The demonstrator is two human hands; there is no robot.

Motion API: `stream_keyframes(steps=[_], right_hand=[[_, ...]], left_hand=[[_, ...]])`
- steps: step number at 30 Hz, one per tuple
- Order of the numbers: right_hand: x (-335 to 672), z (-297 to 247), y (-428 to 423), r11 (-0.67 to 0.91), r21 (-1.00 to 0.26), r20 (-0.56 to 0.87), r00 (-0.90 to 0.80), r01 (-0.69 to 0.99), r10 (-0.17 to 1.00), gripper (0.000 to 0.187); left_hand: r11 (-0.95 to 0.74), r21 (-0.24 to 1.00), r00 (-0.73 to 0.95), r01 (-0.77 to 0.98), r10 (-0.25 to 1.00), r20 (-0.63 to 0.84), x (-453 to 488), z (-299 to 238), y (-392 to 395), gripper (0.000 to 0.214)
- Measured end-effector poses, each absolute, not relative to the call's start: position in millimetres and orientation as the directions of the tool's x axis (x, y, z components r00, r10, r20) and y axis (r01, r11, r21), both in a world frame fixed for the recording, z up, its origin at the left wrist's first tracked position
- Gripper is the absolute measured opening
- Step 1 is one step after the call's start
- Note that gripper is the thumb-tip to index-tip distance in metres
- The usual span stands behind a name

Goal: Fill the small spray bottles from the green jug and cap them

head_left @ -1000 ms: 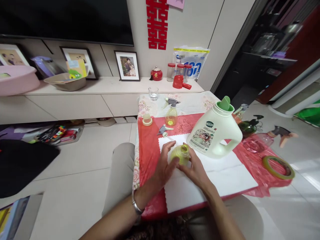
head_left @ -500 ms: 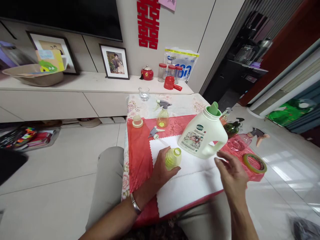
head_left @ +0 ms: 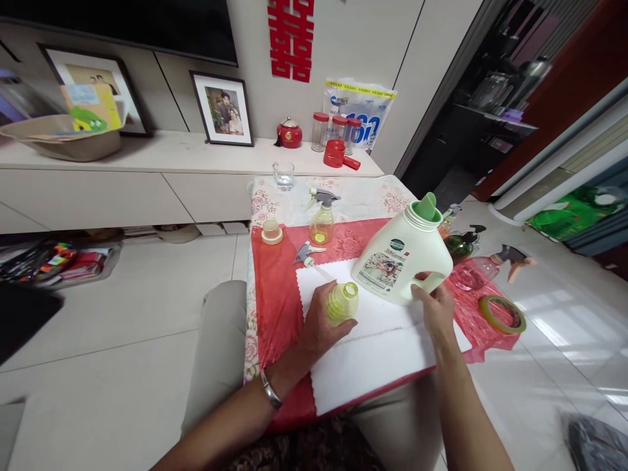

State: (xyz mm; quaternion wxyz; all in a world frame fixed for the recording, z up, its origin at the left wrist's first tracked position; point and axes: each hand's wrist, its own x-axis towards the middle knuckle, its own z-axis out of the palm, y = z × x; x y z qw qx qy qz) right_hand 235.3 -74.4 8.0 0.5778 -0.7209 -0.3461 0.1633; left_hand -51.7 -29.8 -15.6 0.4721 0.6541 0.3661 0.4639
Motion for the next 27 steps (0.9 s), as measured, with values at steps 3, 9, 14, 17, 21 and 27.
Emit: stream_keyframes(steps=[3, 9, 14, 17, 21, 27], right_hand=[[234, -9, -57, -0.092, -0.947, 0.193, 0.772, 0.309, 0.606, 0.036], [230, -16, -32, -0.088, -0.936, 0.273, 0.862, 0.340, 0.427, 0.036], [232, 14, -49, -0.072, -0.922, 0.328, 0.865, 0.381, 0.378, 0.039], [234, 46, -74, -0.103, -0.897, 0.371, 0.859, 0.430, 0.352, 0.047], [240, 93, -114, -0.264, -0.834, 0.394, 0.858, 0.484, 0.330, 0.047], [238, 139, -161, -0.529, -0.451, 0.416, 0.694, 0.719, 0.588, 0.055]], left_hand=[[-0.275, 0.960, 0.313, 0.043, 0.917, 0.249, -52, -15, -30, 0.084], [-0.308, 0.949, 0.337, 0.074, 0.903, 0.267, -52, -20, -30, 0.088], [-0.313, 0.946, 0.336, 0.086, 0.903, 0.268, -51, -22, -30, 0.090], [-0.332, 0.938, 0.346, 0.101, 0.895, 0.280, -53, -18, -31, 0.090], [-0.341, 0.935, 0.359, 0.103, 0.889, 0.284, -54, -15, -31, 0.088], [-0.345, 0.934, 0.338, 0.092, 0.893, 0.296, -50, -22, -30, 0.092]])
